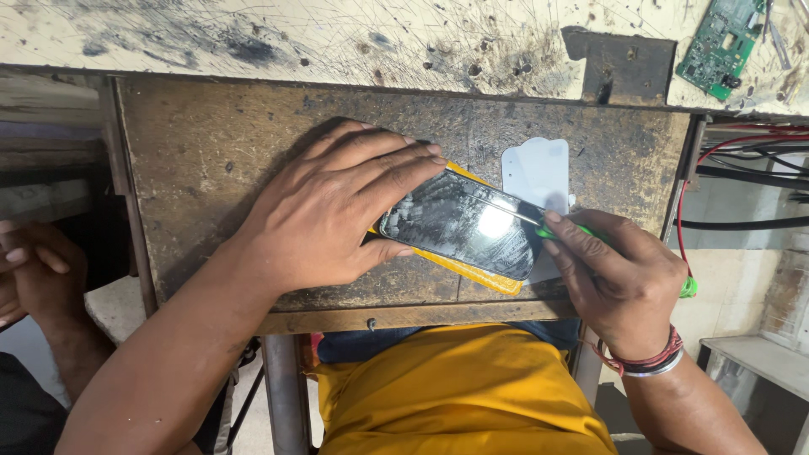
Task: The person holds a smartphone with a shattered screen on a workbench and uses a green-handled screwdriver to pry and scrape along the cracked glass, working around the edges of the display. They reposition the phone and continue prying the broken screen throughout the clip.
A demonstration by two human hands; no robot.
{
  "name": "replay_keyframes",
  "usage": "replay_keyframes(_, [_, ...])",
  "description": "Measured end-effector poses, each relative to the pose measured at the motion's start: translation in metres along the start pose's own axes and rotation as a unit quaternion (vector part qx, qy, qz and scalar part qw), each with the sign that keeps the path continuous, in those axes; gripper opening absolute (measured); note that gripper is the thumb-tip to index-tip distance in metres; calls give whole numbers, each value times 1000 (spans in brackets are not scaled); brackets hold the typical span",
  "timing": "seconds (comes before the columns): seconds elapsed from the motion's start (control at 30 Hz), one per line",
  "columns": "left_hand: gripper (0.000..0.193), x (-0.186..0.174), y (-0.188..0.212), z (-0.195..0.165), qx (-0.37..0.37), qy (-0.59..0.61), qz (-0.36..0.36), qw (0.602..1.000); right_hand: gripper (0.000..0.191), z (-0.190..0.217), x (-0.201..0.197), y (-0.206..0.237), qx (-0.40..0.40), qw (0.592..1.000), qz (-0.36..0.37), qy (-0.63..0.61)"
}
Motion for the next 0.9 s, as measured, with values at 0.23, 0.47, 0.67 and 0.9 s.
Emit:
replay_keyframes(0.23, [61, -14, 6, -17, 89, -12, -111, 990, 37, 9, -6, -2, -24, 999, -1, -25])
replay_keyframes(0.47, [17, -10, 16, -36, 175, -134, -148, 964, 38, 34, -3, -4, -91, 996, 17, -11])
replay_keyframes(0.67, [7, -9, 28, -34, 163, -180, -170, 955, 37, 33, -4, -2, -62, 997, 24, -50])
replay_keyframes(0.9, [11, -12, 27, -5, 58, -137, -272, 951, 34, 12, -13, 1, 11, 999, 5, -40])
Point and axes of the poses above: each hand's wrist, its own y-axis away from the middle knuckle, its own x-axis out of the palm, z = x × y, the point moved 5 cm from there along -y, towards the middle knuckle, and after that the axes turned 3 degrees about z, right-handed, at the moved point
